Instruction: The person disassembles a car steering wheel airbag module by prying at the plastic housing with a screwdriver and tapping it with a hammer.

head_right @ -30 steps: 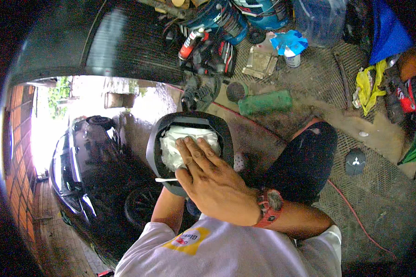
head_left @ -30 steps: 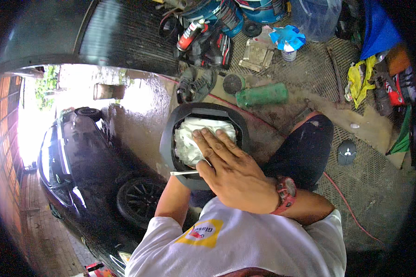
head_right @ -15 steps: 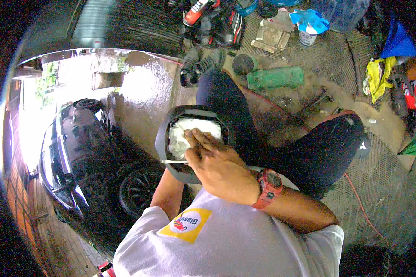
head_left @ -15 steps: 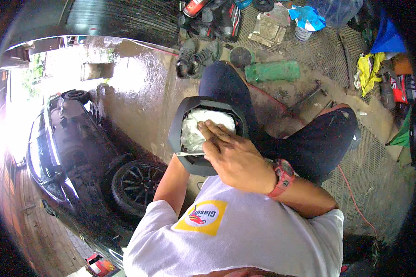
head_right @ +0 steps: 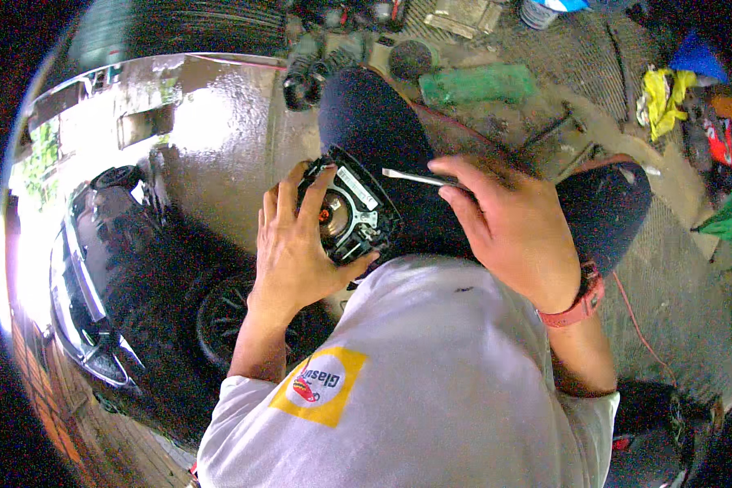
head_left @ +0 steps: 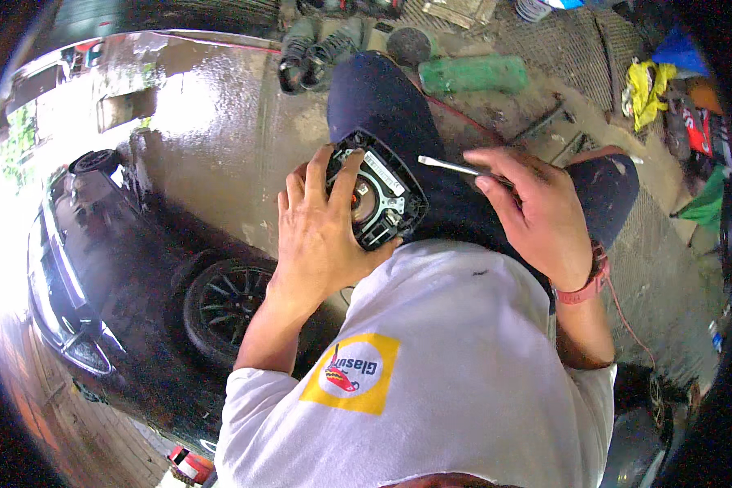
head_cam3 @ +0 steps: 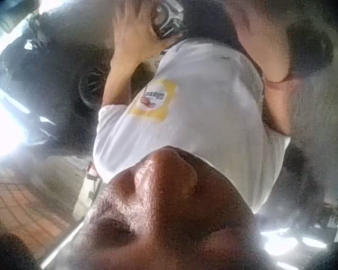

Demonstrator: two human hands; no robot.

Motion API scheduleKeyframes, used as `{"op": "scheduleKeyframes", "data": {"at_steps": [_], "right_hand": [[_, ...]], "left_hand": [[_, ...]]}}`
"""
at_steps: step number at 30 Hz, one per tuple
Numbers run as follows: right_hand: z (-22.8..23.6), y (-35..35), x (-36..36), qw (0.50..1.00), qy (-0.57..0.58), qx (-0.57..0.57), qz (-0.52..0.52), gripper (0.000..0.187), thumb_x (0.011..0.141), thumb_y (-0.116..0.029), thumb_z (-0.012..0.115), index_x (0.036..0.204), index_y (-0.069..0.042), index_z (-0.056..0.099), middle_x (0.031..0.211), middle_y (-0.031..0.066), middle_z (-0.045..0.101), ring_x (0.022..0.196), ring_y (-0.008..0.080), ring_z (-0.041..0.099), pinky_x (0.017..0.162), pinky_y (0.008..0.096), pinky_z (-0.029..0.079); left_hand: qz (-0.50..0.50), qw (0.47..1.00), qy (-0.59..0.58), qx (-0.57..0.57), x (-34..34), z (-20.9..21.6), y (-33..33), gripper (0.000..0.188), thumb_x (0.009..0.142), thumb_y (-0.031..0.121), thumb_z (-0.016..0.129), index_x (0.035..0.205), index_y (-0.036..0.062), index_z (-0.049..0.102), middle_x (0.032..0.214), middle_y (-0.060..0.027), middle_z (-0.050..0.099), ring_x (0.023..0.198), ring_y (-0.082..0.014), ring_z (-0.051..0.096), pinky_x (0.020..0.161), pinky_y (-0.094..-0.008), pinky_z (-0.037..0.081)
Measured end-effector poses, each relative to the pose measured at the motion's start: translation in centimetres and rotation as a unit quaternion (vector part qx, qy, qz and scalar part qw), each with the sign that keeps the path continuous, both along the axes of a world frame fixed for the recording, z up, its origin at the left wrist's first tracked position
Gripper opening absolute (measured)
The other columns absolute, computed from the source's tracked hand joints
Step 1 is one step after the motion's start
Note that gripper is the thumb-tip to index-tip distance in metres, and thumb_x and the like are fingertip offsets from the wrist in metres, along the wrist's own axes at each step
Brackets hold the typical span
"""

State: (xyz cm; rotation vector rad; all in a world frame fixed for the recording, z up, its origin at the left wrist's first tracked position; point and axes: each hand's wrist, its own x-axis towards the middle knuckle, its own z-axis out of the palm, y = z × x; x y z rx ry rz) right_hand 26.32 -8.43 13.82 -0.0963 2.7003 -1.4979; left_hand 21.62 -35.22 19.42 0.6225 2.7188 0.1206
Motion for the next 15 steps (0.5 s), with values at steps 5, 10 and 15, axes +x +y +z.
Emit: {"op": "scheduleKeyframes", "data": {"at_steps": [5, 10, 15], "right_hand": [[1.7, 0.1, -0.3, 0.99, 0.013, 0.112, 0.084, 0.013, 0.096, -0.014, 0.071, 0.109, -0.011, 0.069, 0.092, 0.0081, 0.069, 0.081, 0.0346, 0.071, 0.069, 0.0462, 0.057], [1.6, -1.1, 0.5, 0.994, -0.007, 0.052, 0.091, 0.014, 0.092, -0.01, 0.074, 0.106, -0.01, 0.072, 0.091, 0.0075, 0.069, 0.075, 0.0327, 0.07, 0.064, 0.0432, 0.056], [0.9, -2.9, 1.7, 0.995, -0.028, 0.05, 0.076, 0.017, 0.09, -0.008, 0.075, 0.106, -0.009, 0.074, 0.09, 0.0056, 0.068, 0.07, 0.0302, 0.07, 0.06, 0.0423, 0.055]], "left_hand": [[-0.062, 0.998, 0.018, -0.01, 0.0, -2.2, -0.4, 0.106, 0.062, 0.037, 0.099, 0.153, 0.0112, 0.052, 0.154, -0.0215, 0.046, 0.134, -0.0482, 0.047, 0.114, -0.0593, 0.042], [-0.045, 0.997, 0.046, 0.048, 1.2, -4.1, -1.8, 0.105, 0.062, 0.034, 0.099, 0.153, 0.0092, 0.051, 0.156, -0.025, 0.043, 0.136, -0.0515, 0.043, 0.116, -0.0596, 0.041], [-0.025, 0.998, 0.046, 0.035, 2.4, -4.0, -2.3, 0.106, 0.061, 0.033, 0.099, 0.153, 0.0107, 0.05, 0.158, -0.0263, 0.041, 0.139, -0.0529, 0.04, 0.116, -0.0624, 0.04]]}}
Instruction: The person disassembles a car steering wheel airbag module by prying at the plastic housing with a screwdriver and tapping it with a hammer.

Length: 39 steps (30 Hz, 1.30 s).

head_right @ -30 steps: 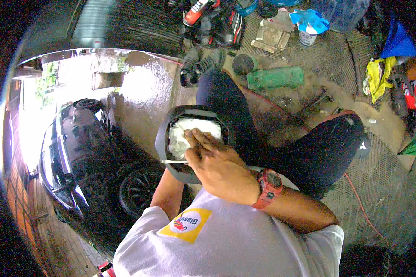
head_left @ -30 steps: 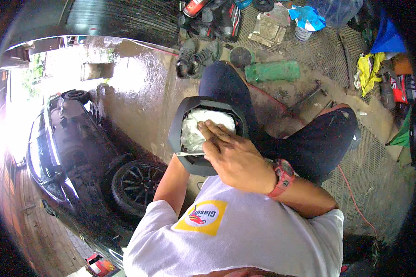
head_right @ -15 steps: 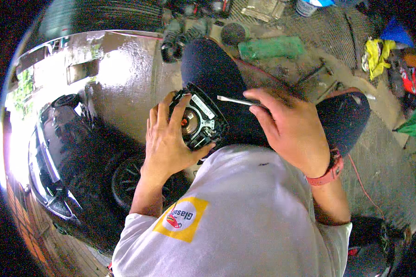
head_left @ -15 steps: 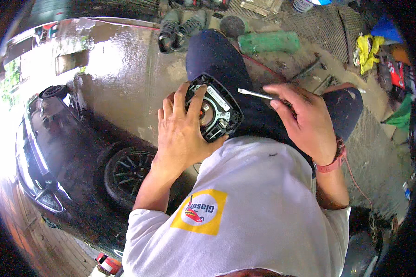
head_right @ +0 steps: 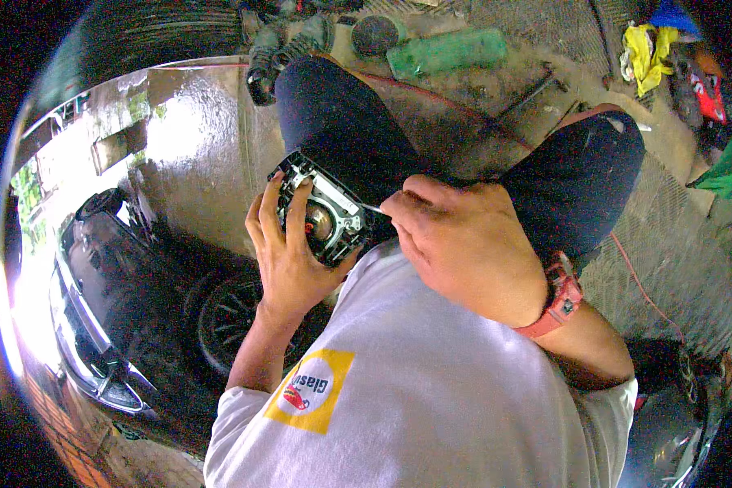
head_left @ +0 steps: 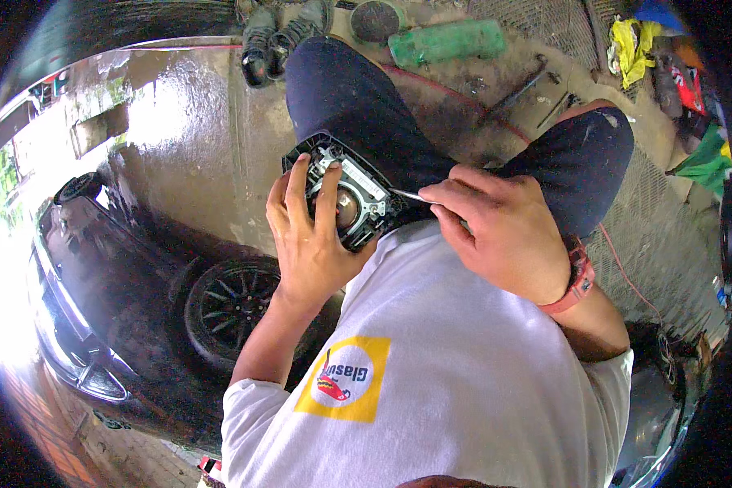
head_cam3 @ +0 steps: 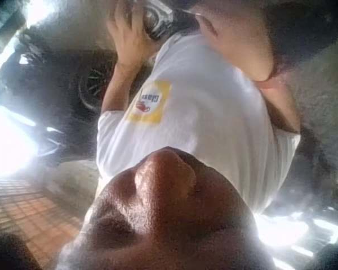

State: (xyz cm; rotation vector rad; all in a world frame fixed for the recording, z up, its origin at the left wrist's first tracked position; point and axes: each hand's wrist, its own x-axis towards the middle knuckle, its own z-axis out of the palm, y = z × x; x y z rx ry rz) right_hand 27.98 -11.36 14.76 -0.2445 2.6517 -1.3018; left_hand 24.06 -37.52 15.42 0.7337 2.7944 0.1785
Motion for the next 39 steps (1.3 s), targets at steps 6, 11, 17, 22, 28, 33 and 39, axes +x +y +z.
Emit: {"op": "scheduleKeyframes", "data": {"at_steps": [6, 11, 17, 22, 28, 33, 39], "right_hand": [[0.6, -1.5, 1.4, 0.991, 0.046, 0.116, 0.054, 0.025, 0.088, -0.016, 0.071, 0.112, -0.008, 0.072, 0.087, 0.0041, 0.063, 0.06, 0.0236, 0.066, 0.053, 0.0396, 0.051], [0.9, -2.2, 1.2, 0.985, 0.045, 0.14, 0.094, 0.022, 0.087, -0.022, 0.067, 0.103, -0.008, 0.072, 0.085, 0.0044, 0.064, 0.058, 0.021, 0.069, 0.052, 0.0396, 0.052], [0.8, -1.2, 0.2, 0.985, 0.005, 0.133, 0.113, 0.023, 0.089, -0.02, 0.066, 0.107, -0.007, 0.069, 0.085, 0.0064, 0.066, 0.065, 0.0256, 0.072, 0.06, 0.0421, 0.055], [-1.0, -0.4, -0.2, 0.99, -0.041, 0.084, 0.101, 0.022, 0.092, -0.016, 0.063, 0.111, -0.005, 0.069, 0.089, 0.01, 0.072, 0.075, 0.0325, 0.073, 0.07, 0.0473, 0.056], [-0.6, 0.0, -0.4, 0.987, -0.066, 0.108, 0.102, 0.024, 0.094, -0.016, 0.065, 0.115, -0.007, 0.07, 0.081, 0.01, 0.071, 0.074, 0.0342, 0.072, 0.07, 0.0499, 0.052], [0.3, -0.6, 1.2, 0.987, -0.058, 0.127, 0.075, 0.023, 0.098, -0.016, 0.067, 0.12, -0.011, 0.073, 0.072, 0.0082, 0.068, 0.066, 0.0308, 0.07, 0.061, 0.0462, 0.05], [-0.4, -1.7, 2.8, 0.984, -0.028, 0.157, 0.074, 0.036, 0.092, -0.014, 0.068, 0.127, -0.007, 0.071, 0.07, 0.0056, 0.066, 0.061, 0.0274, 0.068, 0.06, 0.0444, 0.05]], "left_hand": [[-0.003, 1.0, 0.022, -0.009, 0.7, -0.2, 0.0, 0.104, 0.06, 0.032, 0.098, 0.152, 0.0134, 0.053, 0.161, -0.0245, 0.04, 0.138, -0.0509, 0.043, 0.115, -0.0612, 0.039], [-0.011, 1.0, 0.019, 0.006, 1.0, -0.3, -0.1, 0.106, 0.057, 0.029, 0.098, 0.153, 0.0144, 0.054, 0.163, -0.0244, 0.038, 0.138, -0.0509, 0.043, 0.114, -0.061, 0.039], [-0.016, 1.0, -0.011, 0.009, 0.9, 0.1, 0.5, 0.113, 0.053, 0.027, 0.101, 0.155, 0.0141, 0.053, 0.165, -0.0239, 0.035, 0.139, -0.0523, 0.039, 0.114, -0.0621, 0.038], [-0.021, 0.999, -0.032, -0.009, 0.8, 0.3, 1.3, 0.113, 0.054, 0.027, 0.101, 0.156, 0.0145, 0.053, 0.166, -0.0234, 0.034, 0.139, -0.0507, 0.04, 0.114, -0.0621, 0.037], [-0.014, 0.998, -0.045, -0.028, 0.7, 0.5, 1.9, 0.113, 0.055, 0.026, 0.101, 0.156, 0.0147, 0.052, 0.166, -0.0218, 0.033, 0.14, -0.05, 0.04, 0.115, -0.0621, 0.037], [-0.007, 0.998, -0.049, -0.031, 0.6, 0.6, 1.7, 0.112, 0.057, 0.029, 0.1, 0.157, 0.0147, 0.051, 0.164, -0.0227, 0.037, 0.139, -0.0521, 0.04, 0.116, -0.0624, 0.038], [-0.001, 0.998, -0.055, -0.025, 0.9, 0.6, 1.8, 0.113, 0.055, 0.028, 0.101, 0.156, 0.0143, 0.052, 0.165, -0.0214, 0.034, 0.139, -0.0504, 0.04, 0.114, -0.0615, 0.036]]}}
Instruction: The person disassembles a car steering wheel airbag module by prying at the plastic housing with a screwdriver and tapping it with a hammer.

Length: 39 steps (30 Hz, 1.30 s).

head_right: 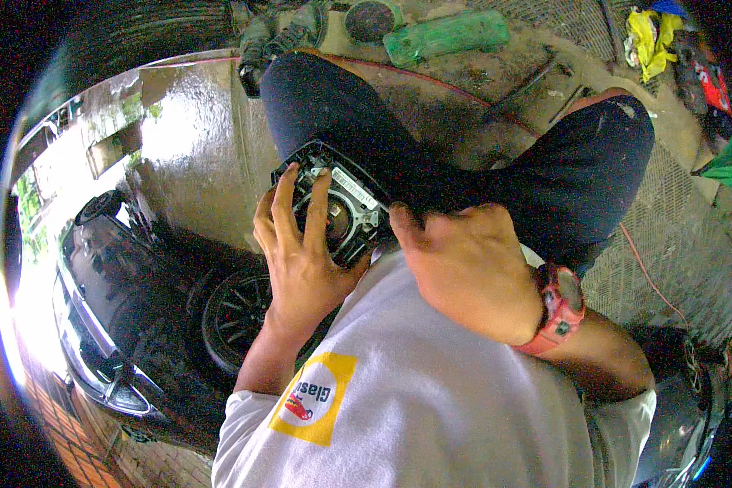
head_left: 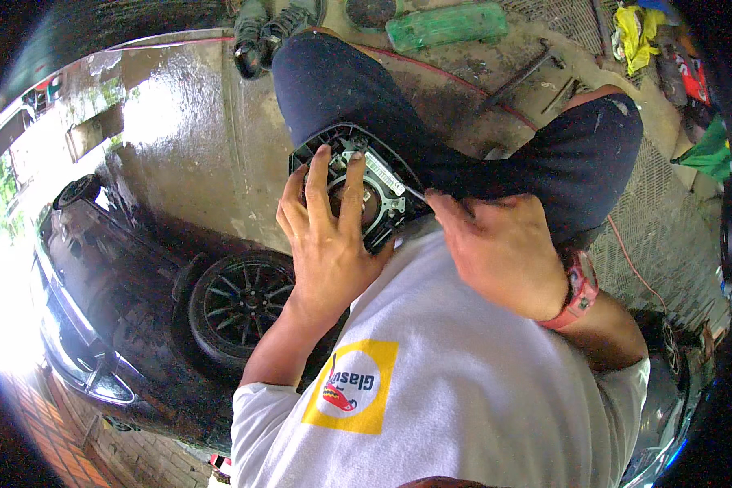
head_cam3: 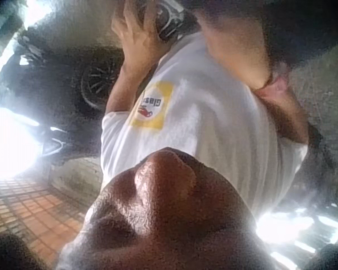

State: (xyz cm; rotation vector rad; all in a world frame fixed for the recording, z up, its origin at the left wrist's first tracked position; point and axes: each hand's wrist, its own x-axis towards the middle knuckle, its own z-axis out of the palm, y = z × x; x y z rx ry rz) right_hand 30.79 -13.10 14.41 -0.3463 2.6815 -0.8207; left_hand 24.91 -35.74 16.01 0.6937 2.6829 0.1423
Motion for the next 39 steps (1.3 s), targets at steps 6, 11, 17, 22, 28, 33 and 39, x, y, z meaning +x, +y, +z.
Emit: {"op": "scheduleKeyframes", "data": {"at_steps": [6, 11, 17, 22, 28, 33, 39], "right_hand": [[1.2, -2.7, -0.1, 0.995, 0.052, 0.07, 0.045, 0.041, 0.088, -0.02, 0.066, 0.124, 0.0, 0.071, 0.066, 0.0034, 0.069, 0.055, 0.017, 0.069, 0.048, 0.034, 0.051], [1.0, -3.8, -0.5, 0.994, 0.044, 0.078, 0.057, 0.039, 0.089, -0.019, 0.066, 0.119, 0.006, 0.071, 0.068, 0.0034, 0.071, 0.057, 0.0159, 0.071, 0.047, 0.0321, 0.052], [0.8, -4.0, -1.5, 0.995, 0.038, 0.079, 0.044, 0.035, 0.089, -0.018, 0.067, 0.116, 0.004, 0.073, 0.07, 0.0058, 0.073, 0.057, 0.0164, 0.071, 0.048, 0.0345, 0.052], [-1.1, -1.2, -3.0, 0.998, 0.052, -0.025, 0.012, 0.024, 0.09, -0.017, 0.064, 0.107, -0.003, 0.074, 0.077, 0.0123, 0.074, 0.072, 0.0301, 0.075, 0.065, 0.0462, 0.057], [-1.6, -0.6, -4.5, 0.996, -0.05, -0.072, 0.007, 0.023, 0.092, -0.014, 0.061, 0.108, -0.003, 0.072, 0.08, 0.0194, 0.073, 0.076, 0.0417, 0.073, 0.07, 0.0535, 0.058], [-2.4, -0.6, -2.1, 0.996, -0.051, -0.071, -0.017, 0.032, 0.091, -0.017, 0.064, 0.12, -0.004, 0.07, 0.072, 0.0129, 0.071, 0.061, 0.0363, 0.072, 0.057, 0.0488, 0.057], [-0.5, -3.7, 0.7, 0.997, 0.011, 0.067, 0.038, 0.049, 0.092, -0.022, 0.065, 0.137, -0.001, 0.065, 0.069, 0.0036, 0.068, 0.053, 0.0172, 0.069, 0.045, 0.0362, 0.051]], "left_hand": [[-0.017, 0.999, 0.04, 0.01, 0.1, -0.7, -0.2, 0.097, 0.07, 0.036, 0.094, 0.155, 0.0129, 0.054, 0.162, -0.0237, 0.039, 0.136, -0.0526, 0.042, 0.115, -0.0634, 0.038], [-0.014, 0.997, 0.074, 0.025, 0.6, -2.1, -0.2, 0.1, 0.064, 0.03, 0.094, 0.154, 0.0114, 0.056, 0.162, -0.0215, 0.038, 0.138, -0.0486, 0.042, 0.113, -0.0624, 0.034], [-0.019, 0.997, 0.077, 0.017, 0.6, -2.3, -0.1, 0.098, 0.065, 0.03, 0.092, 0.153, 0.0111, 0.057, 0.161, -0.021, 0.039, 0.137, -0.0473, 0.042, 0.111, -0.0627, 0.034], [-0.012, 0.999, 0.043, -0.003, 0.2, -1.2, -0.1, 0.097, 0.067, 0.034, 0.094, 0.154, 0.0131, 0.056, 0.161, -0.0229, 0.04, 0.136, -0.0505, 0.042, 0.115, -0.0611, 0.035], [-0.009, 0.999, 0.035, 0.012, 0.0, -1.4, -0.7, 0.11, 0.057, 0.029, 0.099, 0.156, 0.0132, 0.053, 0.161, -0.0235, 0.038, 0.138, -0.0518, 0.04, 0.116, -0.0626, 0.035], [-0.003, 0.998, 0.044, 0.052, -0.1, -1.8, -1.6, 0.109, 0.059, 0.03, 0.099, 0.156, 0.013, 0.053, 0.16, -0.0239, 0.04, 0.137, -0.0524, 0.041, 0.117, -0.0621, 0.036], [0.011, 0.994, 0.071, 0.088, 0.5, -2.4, -2.8, 0.102, 0.059, 0.028, 0.097, 0.152, 0.0098, 0.057, 0.16, -0.0253, 0.039, 0.139, -0.0508, 0.04, 0.116, -0.0607, 0.035]]}}
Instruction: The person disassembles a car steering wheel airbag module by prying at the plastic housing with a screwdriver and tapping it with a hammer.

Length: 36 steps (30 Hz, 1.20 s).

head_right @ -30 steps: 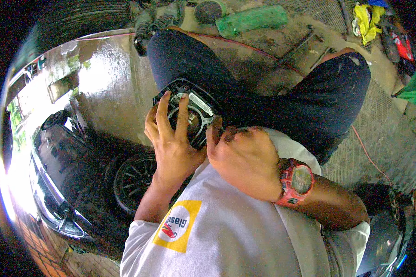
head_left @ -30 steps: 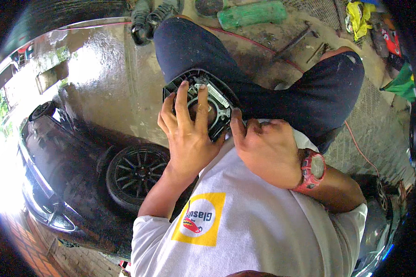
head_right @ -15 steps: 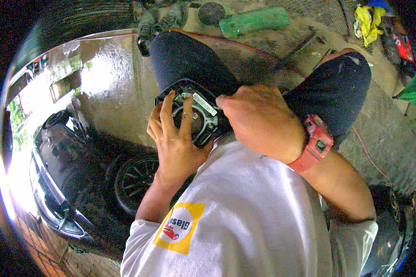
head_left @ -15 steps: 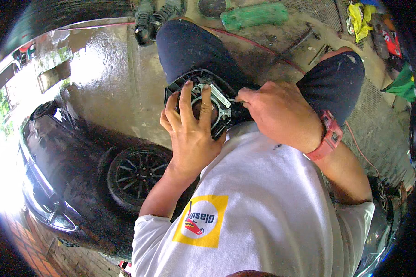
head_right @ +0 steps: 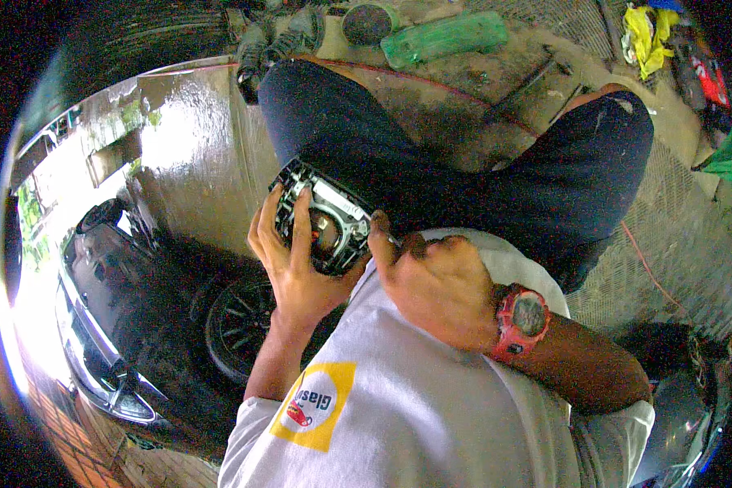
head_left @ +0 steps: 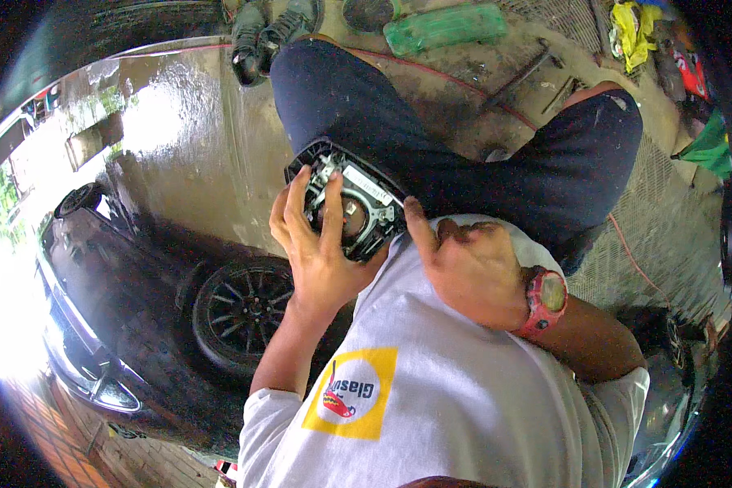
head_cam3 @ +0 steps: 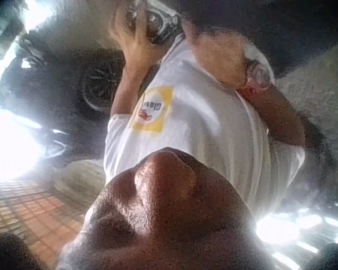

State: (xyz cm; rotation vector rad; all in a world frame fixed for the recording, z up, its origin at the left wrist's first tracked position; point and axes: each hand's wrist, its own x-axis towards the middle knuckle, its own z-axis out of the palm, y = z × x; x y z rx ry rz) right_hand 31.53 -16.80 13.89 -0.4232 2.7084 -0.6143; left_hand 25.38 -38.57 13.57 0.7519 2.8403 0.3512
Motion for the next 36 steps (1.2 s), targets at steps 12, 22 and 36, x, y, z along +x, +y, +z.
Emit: {"op": "scheduleKeyframes", "data": {"at_steps": [12, 22, 36], "right_hand": [[1.9, 1.5, -0.4, 0.957, -0.145, -0.243, -0.057, 0.058, 0.101, -0.016, 0.063, 0.152, 0.005, 0.045, 0.074, 0.0122, 0.07, 0.055, 0.0231, 0.067, 0.053, 0.0436, 0.053], [2.5, -1.9, -0.3, 0.482, -0.549, -0.634, -0.255, 0.059, 0.114, -0.019, 0.057, 0.156, -0.004, 0.017, 0.09, 0.0093, 0.071, 0.054, 0.0107, 0.06, 0.048, 0.0269, 0.049], [2.3, 0.9, 0.2, 0.532, -0.462, -0.555, -0.441, 0.024, 0.114, -0.021, 0.055, 0.125, -0.001, 0.061, 0.071, 0.0026, 0.059, 0.058, 0.0105, 0.053, 0.052, 0.0305, 0.044]], "left_hand": [[0.025, 0.999, 0.023, 0.003, 1.7, -0.2, -0.3, 0.109, 0.055, 0.035, 0.101, 0.151, 0.0062, 0.058, 0.161, -0.0297, 0.038, 0.14, -0.0528, 0.039, 0.117, -0.0616, 0.033], [0.024, 0.999, 0.04, -0.018, 1.0, -1.0, 0.1, 0.108, 0.059, 0.034, 0.096, 0.155, 0.0073, 0.054, 0.161, -0.0304, 0.039, 0.139, -0.0529, 0.042, 0.117, -0.0613, 0.033], [0.044, 0.998, 0.044, -0.021, 0.5, 0.4, 1.8, 0.112, 0.06, 0.038, 0.097, 0.157, 0.0069, 0.051, 0.159, -0.0325, 0.038, 0.14, -0.0524, 0.04, 0.118, -0.0609, 0.033]]}}
